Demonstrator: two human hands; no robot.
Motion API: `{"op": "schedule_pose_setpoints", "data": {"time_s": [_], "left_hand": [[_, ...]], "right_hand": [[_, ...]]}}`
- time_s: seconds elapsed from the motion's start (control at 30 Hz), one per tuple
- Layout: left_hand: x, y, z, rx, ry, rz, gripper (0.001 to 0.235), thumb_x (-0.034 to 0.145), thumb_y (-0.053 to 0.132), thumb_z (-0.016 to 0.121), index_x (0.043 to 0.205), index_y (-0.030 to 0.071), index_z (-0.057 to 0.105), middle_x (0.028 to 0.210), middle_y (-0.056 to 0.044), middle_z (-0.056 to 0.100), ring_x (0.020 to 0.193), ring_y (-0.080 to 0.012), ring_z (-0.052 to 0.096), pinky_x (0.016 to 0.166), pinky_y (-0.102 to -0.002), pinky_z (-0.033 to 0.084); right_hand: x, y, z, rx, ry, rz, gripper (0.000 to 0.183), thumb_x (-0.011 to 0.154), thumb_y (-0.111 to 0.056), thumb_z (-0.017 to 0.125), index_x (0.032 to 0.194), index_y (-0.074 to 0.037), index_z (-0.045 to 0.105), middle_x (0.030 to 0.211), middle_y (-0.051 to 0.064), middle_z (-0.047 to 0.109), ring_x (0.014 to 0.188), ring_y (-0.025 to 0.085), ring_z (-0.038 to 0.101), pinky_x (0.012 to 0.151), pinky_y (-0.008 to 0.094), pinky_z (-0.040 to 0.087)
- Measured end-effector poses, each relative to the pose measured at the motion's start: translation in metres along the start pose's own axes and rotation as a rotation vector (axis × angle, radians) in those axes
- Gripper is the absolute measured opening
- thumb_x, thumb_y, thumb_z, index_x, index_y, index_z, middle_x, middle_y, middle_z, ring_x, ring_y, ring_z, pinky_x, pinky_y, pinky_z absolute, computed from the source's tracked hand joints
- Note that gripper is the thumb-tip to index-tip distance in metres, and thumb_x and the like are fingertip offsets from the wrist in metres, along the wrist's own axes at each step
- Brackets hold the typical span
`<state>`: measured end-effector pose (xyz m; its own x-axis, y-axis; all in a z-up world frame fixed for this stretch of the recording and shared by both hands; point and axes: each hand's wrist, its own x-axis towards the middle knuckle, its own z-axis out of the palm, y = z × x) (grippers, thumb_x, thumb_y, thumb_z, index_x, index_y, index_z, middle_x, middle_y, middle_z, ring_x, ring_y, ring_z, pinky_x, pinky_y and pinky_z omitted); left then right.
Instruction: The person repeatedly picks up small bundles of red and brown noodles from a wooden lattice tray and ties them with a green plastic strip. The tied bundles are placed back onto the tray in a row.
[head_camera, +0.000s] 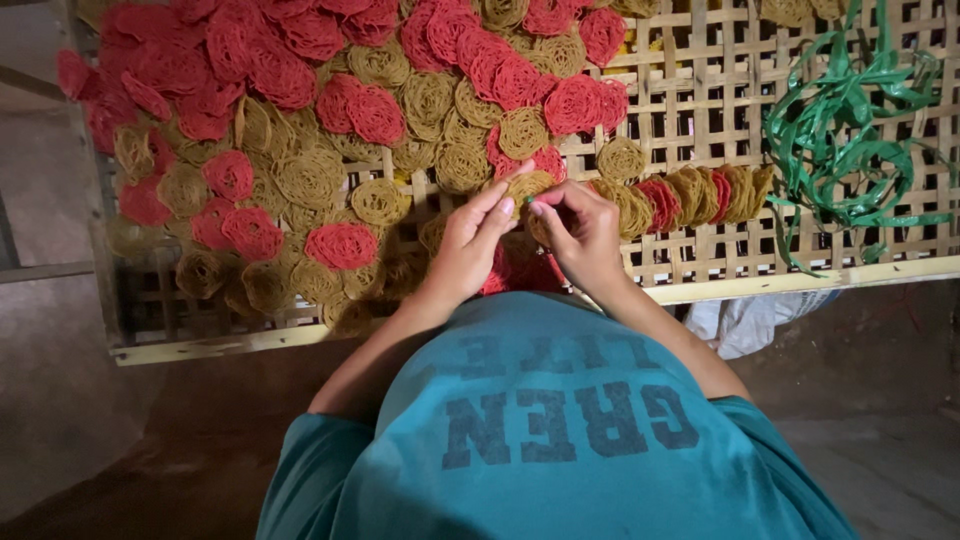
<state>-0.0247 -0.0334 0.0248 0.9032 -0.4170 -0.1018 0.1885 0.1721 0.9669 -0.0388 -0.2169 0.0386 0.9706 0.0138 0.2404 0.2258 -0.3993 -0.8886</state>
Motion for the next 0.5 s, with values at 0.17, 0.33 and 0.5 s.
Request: {"op": "schedule_pose_setpoints", "data": {"time_s": [0.17, 0.33, 0.5], "left_hand": [[0.0, -0.039, -0.01, -0.105, 0.031, 0.008, 0.038, 0.114, 0.013, 0.045, 0.149, 0.004, 0.056, 0.139, -0.011, 0.063, 0.126, -0.0179, 0.062, 0.112, -0.043, 0.052], [0.005, -0.036, -0.011, 0.022, 0.056, 0.06, 0.028, 0.102, -0.001, 0.054, 0.127, -0.002, 0.069, 0.12, -0.012, 0.072, 0.109, -0.018, 0.07, 0.1, -0.037, 0.06], [0.001, 0.016, 0.002, 0.531, 0.204, 0.235, 0.014, 0.093, 0.003, 0.07, 0.106, 0.002, 0.077, 0.102, -0.013, 0.078, 0.095, -0.0211, 0.076, 0.084, -0.029, 0.057]], "right_hand": [[-0.001, 0.004, 0.001, -0.016, 0.025, 0.04, 0.008, 0.096, -0.004, 0.074, 0.092, 0.002, 0.071, 0.084, 0.01, 0.07, 0.073, 0.015, 0.062, 0.065, 0.029, 0.049], [-0.005, 0.002, 0.002, -0.119, 0.02, 0.041, 0.011, 0.093, -0.006, 0.08, 0.091, 0.0, 0.071, 0.078, 0.01, 0.068, 0.068, 0.015, 0.062, 0.063, 0.031, 0.049], [-0.005, -0.001, -0.007, -0.081, -0.025, -0.126, 0.037, 0.088, -0.003, 0.08, 0.12, 0.003, 0.061, 0.097, 0.013, 0.067, 0.087, 0.024, 0.066, 0.08, 0.036, 0.054]]}}
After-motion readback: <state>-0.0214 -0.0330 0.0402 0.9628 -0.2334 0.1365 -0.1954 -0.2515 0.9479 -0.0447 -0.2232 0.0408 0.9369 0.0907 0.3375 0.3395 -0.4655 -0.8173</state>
